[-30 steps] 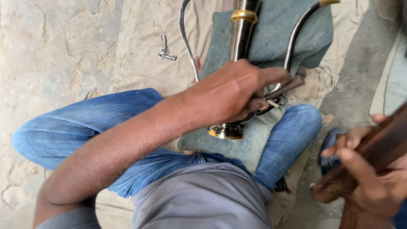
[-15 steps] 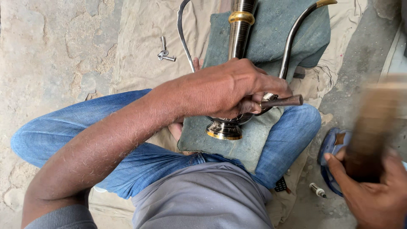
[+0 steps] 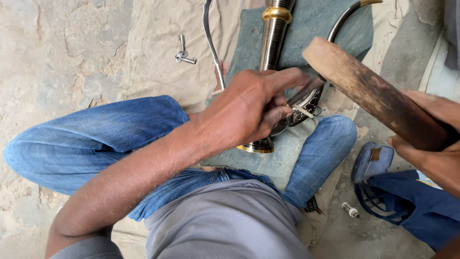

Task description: The person sits cross-legged and uses a chisel and wooden mallet to hammer decorative patterns into a metal vessel. The person repeatedly taps the chisel along the curved surface of the vessel, adjusting the chisel position between strikes.

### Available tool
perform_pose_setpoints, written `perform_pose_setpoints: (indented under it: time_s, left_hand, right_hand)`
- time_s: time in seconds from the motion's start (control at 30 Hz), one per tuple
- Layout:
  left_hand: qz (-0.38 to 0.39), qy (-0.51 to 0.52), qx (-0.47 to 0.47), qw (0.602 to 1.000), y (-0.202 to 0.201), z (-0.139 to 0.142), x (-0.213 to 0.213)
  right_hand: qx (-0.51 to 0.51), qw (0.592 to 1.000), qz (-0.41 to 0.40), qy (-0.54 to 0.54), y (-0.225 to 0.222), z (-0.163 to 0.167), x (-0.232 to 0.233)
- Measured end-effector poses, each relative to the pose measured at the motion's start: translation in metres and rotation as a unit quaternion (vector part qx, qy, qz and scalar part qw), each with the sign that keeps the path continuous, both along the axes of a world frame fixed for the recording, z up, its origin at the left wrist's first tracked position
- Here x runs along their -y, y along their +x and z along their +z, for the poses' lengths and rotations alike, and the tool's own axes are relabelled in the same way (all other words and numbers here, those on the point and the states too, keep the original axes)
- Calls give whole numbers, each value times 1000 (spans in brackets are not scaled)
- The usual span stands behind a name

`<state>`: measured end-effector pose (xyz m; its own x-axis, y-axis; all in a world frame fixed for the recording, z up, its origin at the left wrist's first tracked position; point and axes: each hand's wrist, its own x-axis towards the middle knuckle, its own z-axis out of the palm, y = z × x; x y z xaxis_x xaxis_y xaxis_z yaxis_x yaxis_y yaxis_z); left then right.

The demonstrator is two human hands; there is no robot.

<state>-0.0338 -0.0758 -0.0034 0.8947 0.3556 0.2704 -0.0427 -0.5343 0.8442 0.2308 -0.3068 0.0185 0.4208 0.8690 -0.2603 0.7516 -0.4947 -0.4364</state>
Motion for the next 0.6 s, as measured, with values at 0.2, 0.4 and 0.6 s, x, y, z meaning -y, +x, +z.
perform_pose_setpoints:
  time_s: [0.2, 0.4, 0.6]
  left_hand:
    - [87, -74, -22, 993, -8, -4, 16]
    - [160, -105, 8, 982, -18, -11, 30]
    - [207, -175, 22, 962, -20, -18, 43]
  right_hand:
    - [81, 996, 36, -19, 17, -6, -17]
    - [114, 991, 71, -17, 23, -3, -37]
    - [161, 978, 5, -135, 11, -2, -59]
